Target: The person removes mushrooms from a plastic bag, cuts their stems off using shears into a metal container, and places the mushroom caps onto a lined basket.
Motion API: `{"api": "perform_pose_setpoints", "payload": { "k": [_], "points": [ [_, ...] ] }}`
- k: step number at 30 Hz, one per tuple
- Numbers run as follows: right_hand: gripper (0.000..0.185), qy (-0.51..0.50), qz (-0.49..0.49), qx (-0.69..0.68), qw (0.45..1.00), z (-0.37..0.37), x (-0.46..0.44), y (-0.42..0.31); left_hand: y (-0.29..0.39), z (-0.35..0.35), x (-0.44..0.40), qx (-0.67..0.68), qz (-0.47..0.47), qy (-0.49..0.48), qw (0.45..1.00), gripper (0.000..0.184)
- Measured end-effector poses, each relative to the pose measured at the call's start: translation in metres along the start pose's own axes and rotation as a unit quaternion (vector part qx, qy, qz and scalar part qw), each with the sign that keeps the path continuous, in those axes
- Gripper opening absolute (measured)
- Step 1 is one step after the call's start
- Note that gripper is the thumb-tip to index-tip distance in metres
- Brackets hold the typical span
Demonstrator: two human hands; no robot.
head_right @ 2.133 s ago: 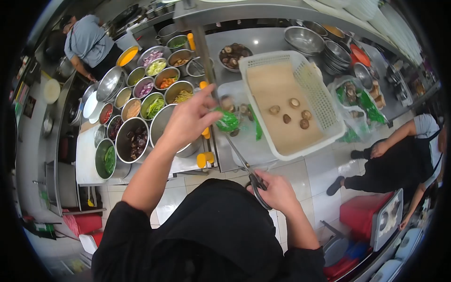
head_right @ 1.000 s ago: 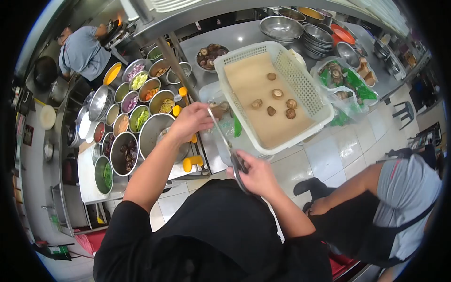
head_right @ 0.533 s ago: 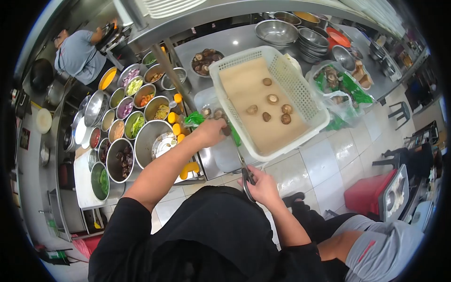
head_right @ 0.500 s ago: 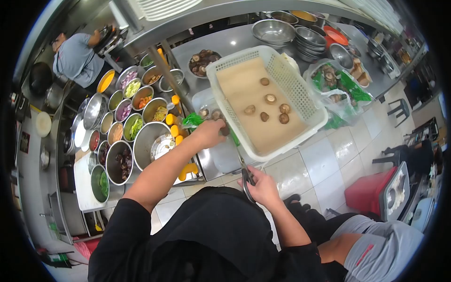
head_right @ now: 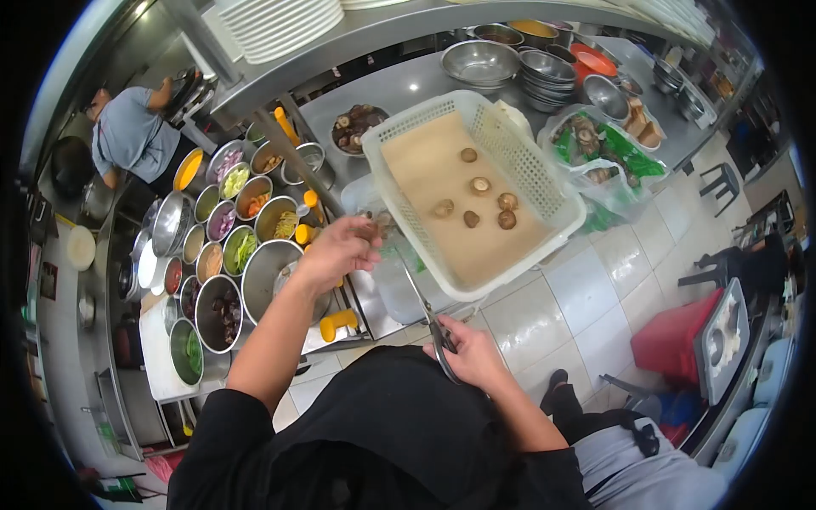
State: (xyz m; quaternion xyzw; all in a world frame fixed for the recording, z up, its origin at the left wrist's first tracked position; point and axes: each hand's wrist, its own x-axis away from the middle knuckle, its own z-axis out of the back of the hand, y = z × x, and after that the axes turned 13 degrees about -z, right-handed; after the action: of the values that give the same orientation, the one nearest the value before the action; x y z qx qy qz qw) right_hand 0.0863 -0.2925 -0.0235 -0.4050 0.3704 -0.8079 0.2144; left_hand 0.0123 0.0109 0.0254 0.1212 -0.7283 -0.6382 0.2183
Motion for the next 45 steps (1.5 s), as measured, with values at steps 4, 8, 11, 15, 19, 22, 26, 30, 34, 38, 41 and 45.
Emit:
{"api": "perform_pose_setpoints", "payload": {
  "k": [4,8,11,15,19,22,26,30,34,38,41,45],
  "points": [
    [0.065,-0.029,0.074,-0.033,0.996,-0.006,0.004,-0.016,0.016,0.026,0.036,0.233,-0.093,0.025,0.968,0.045],
    [0.068,-0.038,0.123,-0.021,0.991,-0.010,0.012,-0.063,0.017,0.044,0.059,0.306,-0.117,0.026,0.944,0.038],
    [0.070,-0.015,0.171,0.013,0.985,-0.022,0.007,-0.087,0.017,0.049,0.077,0.305,-0.108,0.067,0.944,0.036],
    [0.071,0.035,0.230,0.123,0.965,-0.041,0.006,-0.107,-0.001,0.056,0.091,0.281,-0.127,0.159,0.938,0.042],
    [0.072,0.058,0.259,0.204,0.942,-0.056,0.003,-0.115,-0.007,0.059,0.101,0.279,-0.124,0.199,0.931,0.042],
    [0.073,0.053,0.269,0.228,0.934,-0.062,0.001,-0.123,-0.008,0.062,0.108,0.275,-0.124,0.207,0.931,0.043],
    [0.073,0.028,0.260,0.236,0.936,-0.066,-0.001,-0.129,-0.009,0.066,0.114,0.265,-0.128,0.218,0.930,0.045],
    [0.075,0.002,0.244,0.247,0.938,-0.067,-0.001,-0.136,-0.011,0.067,0.117,0.239,-0.125,0.252,0.929,0.046],
    [0.075,-0.028,0.240,0.236,0.941,-0.071,-0.004,-0.138,-0.018,0.070,0.122,0.222,-0.147,0.285,0.921,0.047],
    [0.074,-0.064,0.226,0.227,0.945,-0.078,-0.005,-0.137,-0.020,0.072,0.126,0.215,-0.149,0.303,0.916,0.047],
    [0.074,-0.049,0.244,0.206,0.946,-0.085,-0.009,-0.135,-0.021,0.072,0.130,0.209,-0.147,0.308,0.916,0.048],
    [0.071,-0.073,0.227,0.220,0.946,-0.088,-0.012,-0.140,-0.024,0.068,0.134,0.208,-0.147,0.319,0.913,0.048]
  ]
}}
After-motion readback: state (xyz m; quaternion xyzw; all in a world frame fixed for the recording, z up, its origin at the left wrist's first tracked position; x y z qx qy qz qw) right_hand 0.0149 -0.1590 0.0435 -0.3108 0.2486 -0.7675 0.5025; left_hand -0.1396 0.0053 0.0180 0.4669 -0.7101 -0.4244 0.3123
